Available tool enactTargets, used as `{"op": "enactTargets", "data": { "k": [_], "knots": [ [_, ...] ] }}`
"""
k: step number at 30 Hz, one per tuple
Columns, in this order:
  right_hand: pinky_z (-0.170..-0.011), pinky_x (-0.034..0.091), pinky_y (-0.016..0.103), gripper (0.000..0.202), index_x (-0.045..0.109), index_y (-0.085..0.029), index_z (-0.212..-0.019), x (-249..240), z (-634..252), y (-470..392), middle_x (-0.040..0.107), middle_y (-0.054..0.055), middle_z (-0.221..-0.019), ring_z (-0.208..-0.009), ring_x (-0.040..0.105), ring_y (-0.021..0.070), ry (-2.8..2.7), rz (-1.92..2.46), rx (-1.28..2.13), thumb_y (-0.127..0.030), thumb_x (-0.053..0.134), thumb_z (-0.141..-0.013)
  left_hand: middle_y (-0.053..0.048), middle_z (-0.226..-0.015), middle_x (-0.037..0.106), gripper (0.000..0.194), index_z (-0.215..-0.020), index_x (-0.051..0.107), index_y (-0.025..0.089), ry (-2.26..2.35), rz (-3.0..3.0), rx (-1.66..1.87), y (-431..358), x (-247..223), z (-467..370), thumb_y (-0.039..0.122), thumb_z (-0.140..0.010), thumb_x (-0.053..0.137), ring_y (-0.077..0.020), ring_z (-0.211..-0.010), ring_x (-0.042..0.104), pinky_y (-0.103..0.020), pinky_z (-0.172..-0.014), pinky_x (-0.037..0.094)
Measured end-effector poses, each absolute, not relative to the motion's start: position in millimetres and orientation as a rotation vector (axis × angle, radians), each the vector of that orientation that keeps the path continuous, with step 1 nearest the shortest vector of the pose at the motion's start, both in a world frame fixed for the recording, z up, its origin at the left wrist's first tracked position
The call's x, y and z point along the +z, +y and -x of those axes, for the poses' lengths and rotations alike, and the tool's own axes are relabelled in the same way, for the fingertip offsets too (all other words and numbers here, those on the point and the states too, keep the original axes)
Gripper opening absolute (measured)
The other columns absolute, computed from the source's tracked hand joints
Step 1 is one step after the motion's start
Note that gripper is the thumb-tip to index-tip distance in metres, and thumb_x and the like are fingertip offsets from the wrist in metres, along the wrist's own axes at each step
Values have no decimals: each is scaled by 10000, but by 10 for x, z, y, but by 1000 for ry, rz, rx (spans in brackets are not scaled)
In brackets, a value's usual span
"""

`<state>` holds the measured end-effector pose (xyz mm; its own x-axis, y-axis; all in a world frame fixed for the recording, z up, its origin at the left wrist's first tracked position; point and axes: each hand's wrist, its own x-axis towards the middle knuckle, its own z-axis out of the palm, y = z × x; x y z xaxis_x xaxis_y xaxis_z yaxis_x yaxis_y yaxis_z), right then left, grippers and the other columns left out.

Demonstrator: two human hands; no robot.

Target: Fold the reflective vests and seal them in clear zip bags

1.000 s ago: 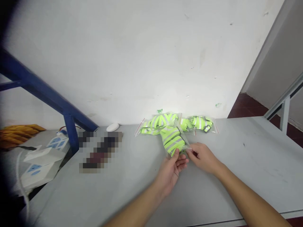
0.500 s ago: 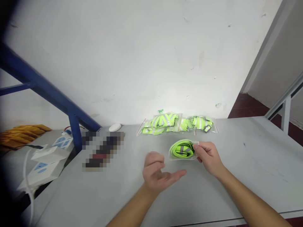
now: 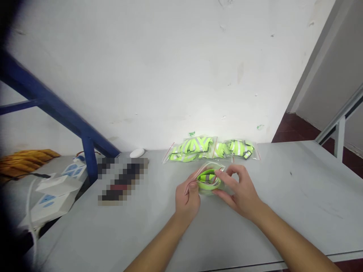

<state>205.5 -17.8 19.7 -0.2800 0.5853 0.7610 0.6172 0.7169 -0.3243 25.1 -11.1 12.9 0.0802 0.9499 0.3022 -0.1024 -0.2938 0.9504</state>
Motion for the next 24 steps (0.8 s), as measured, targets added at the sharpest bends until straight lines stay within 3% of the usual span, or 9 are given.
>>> {"op": "enactTargets", "data": {
  "k": [4, 7, 12, 17, 24],
  "knots": [
    [-832, 438, 405, 470, 578, -375, -1202, 255, -2010, -222, 380, 66, -1036, -967, 451, 253, -1897, 972, -460, -347, 732, -759, -83, -1116, 708, 519, -1148, 693, 215, 872, -1259, 1367, -134, 145, -283, 569, -776, 621, -286, -1050, 638, -319, -939, 465],
    [-903, 393, 469, 398, 627, -396, -1111, 387, -1988, -231, 426, 79, -1133, -1043, 413, 301, -1925, 1002, -551, -395, 748, -732, -98, -1158, 689, 537, -1132, 701, 214, 801, -1234, 1340, -147, 148, -311, 575, -737, 658, -292, -1076, 631, -331, -975, 451],
    [-977, 342, 533, 270, 640, -384, -1031, 539, -1982, -157, 492, 41, -1281, -1151, 397, 308, -2089, 931, -465, -323, 715, -779, -103, -1239, 644, 562, -1235, 631, 194, 736, -1385, 1321, -157, 149, -326, 578, -855, 475, -278, -1180, 575, -342, -1025, 417],
    [-934, 384, 502, 46, 667, -298, -844, 595, -1951, -118, 541, 46, -1275, -1167, 416, 294, -2134, 887, -349, -257, 670, -824, -80, -1257, 633, 522, -1212, 646, 215, 755, -1373, 1339, -175, 162, -306, 560, -883, 433, -271, -1206, 556, -353, -1060, 384],
    [-1009, 259, 576, 186, 690, -248, -777, 824, -1853, -100, 592, 55, -1245, -1196, 442, 312, -2407, 1020, -202, -265, 559, -908, -93, -1160, 689, 571, -1176, 673, 203, 822, -1189, 1385, -159, 230, -306, 621, -834, 487, -287, -1130, 606, -355, -942, 485]
  ]
}}
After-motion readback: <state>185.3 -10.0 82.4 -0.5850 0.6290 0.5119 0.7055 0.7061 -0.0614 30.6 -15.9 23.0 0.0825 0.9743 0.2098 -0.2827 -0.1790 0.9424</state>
